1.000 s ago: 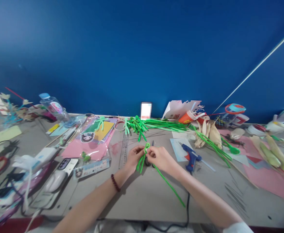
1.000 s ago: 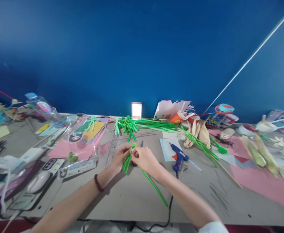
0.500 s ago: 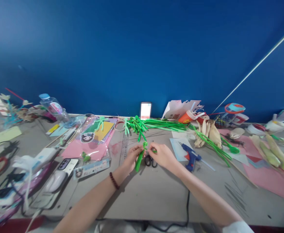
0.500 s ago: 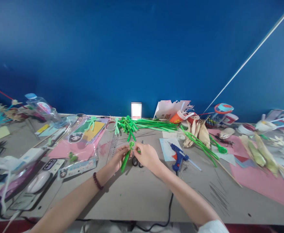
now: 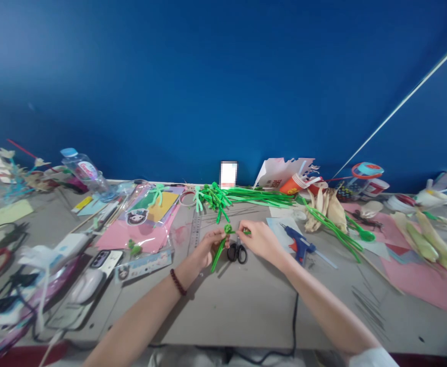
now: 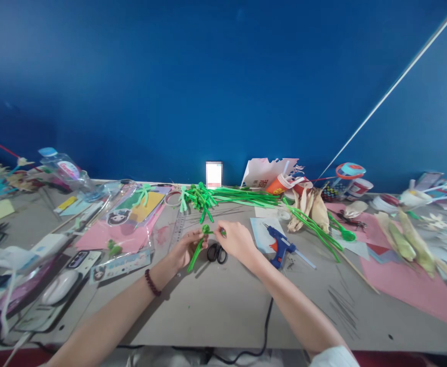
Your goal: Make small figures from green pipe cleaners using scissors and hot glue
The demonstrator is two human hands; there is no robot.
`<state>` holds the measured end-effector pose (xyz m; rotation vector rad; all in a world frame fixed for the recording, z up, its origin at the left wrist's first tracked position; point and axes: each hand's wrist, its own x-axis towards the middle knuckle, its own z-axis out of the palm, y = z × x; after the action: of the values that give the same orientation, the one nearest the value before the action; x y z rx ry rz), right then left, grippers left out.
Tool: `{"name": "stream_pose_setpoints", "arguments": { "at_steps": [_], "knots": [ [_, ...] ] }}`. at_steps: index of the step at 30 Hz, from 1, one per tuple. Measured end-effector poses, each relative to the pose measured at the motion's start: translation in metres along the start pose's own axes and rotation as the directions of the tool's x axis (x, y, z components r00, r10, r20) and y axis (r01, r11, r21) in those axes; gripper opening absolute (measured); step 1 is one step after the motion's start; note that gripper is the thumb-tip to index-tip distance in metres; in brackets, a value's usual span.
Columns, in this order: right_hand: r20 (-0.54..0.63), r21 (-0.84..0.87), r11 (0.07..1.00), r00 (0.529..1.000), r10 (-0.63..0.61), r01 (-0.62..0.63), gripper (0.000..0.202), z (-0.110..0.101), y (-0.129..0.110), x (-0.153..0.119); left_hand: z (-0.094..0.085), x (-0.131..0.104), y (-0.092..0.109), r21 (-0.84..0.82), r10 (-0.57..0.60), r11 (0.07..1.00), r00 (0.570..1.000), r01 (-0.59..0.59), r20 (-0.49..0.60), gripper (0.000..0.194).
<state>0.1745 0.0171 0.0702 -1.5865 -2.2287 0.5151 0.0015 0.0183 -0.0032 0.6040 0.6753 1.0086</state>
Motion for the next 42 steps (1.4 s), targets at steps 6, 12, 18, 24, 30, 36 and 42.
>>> {"name": "stream_pose_setpoints", "arguments": {
  "at_steps": [6,12,18,24,30,36,42],
  "knots": [
    [-0.019,0.05,0.998,0.999,-0.028,0.029,0.013,-0.001,0.0,-0.001,0.004,-0.004,-0.001,-0.078,-0.079,0.993,0.993,0.086,0.088,0.017],
    [-0.04,0.205,0.971,0.992,-0.119,0.124,0.013,0.001,0.003,0.001,0.002,-0.003,-0.003,-0.088,-0.05,0.995,0.997,0.054,0.05,0.018],
    [-0.06,0.22,0.964,0.988,-0.142,0.152,0.012,0.005,0.004,0.002,0.001,0.0,-0.006,0.035,0.035,0.999,0.999,-0.035,-0.012,0.025],
    [-0.095,0.159,0.981,0.991,-0.093,0.107,0.012,0.005,0.001,-0.001,0.011,-0.002,-0.01,0.287,0.298,0.921,0.951,-0.264,-0.082,0.026],
    [-0.061,0.136,0.981,0.989,-0.131,0.139,0.016,0.007,-0.002,-0.004,0.01,-0.007,-0.014,0.532,0.43,0.758,0.902,-0.378,0.029,0.025],
    [-0.066,0.148,0.975,0.986,-0.156,0.164,0.017,0.006,-0.002,-0.005,0.012,-0.007,-0.014,0.47,0.387,0.805,0.921,-0.362,0.047,0.03],
    [-0.128,0.219,0.969,0.988,-0.085,0.112,0.008,0.011,0.0,-0.001,0.016,-0.008,-0.011,0.337,0.295,0.903,0.955,-0.267,-0.033,0.03]
  ]
}}
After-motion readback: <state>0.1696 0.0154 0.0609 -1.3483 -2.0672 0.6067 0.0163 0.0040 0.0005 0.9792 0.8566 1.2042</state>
